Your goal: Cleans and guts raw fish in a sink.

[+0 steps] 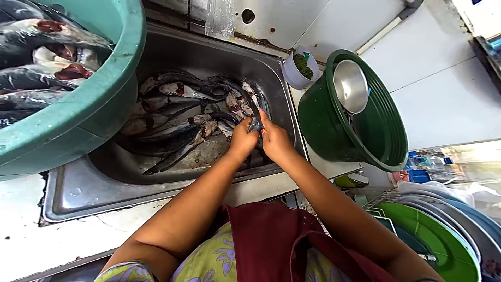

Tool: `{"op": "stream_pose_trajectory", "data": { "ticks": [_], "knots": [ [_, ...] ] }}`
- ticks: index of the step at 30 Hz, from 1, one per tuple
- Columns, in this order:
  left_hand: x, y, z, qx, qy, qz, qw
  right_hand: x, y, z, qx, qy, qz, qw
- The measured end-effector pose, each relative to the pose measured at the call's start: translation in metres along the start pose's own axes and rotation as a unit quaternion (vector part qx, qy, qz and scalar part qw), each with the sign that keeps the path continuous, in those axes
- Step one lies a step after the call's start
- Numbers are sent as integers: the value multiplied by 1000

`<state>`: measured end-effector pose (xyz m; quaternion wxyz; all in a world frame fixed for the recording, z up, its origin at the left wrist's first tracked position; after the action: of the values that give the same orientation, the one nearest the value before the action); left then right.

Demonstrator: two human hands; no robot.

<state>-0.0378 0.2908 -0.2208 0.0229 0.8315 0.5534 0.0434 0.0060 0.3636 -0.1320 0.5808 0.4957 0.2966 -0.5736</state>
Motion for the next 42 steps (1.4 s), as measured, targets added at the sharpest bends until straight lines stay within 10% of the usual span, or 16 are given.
{"op": "stream_pose_trajectory", "data": {
  "ticks": [12, 19, 23, 29, 34, 42],
  "knots": [
    [7, -2, 1, -28, 163, 29, 986, -5, 28, -23, 4, -126, -40, 991],
    [5, 7, 8, -162, 542, -18, 825, 37, 43, -67, 157, -461, -37, 872],
    [6, 5, 9, -135, 587, -7, 799, 45, 47, -51, 169, -561, -41, 809],
    [10, 7, 6, -134, 483, 19, 865, 22, 40, -41, 75, -302, -108, 944],
    [4, 10, 14, -157, 367, -58, 915, 28, 39, -36, 74, -294, -50, 952],
    [20, 12, 19, -209, 242, 80, 944, -4, 62, -55, 15, -23, -27, 999]
  ]
}}
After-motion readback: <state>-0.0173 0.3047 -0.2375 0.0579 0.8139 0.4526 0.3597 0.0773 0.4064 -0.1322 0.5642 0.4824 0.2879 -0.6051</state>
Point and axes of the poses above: each hand's wrist, its own y-axis away from the middle knuckle, its own x-axis out of the palm, z = x × y, the point moved 9 cm from there along -y, towards the middle knuckle, and after that the axes turned 2 degrees about z, right-handed, at the moved point
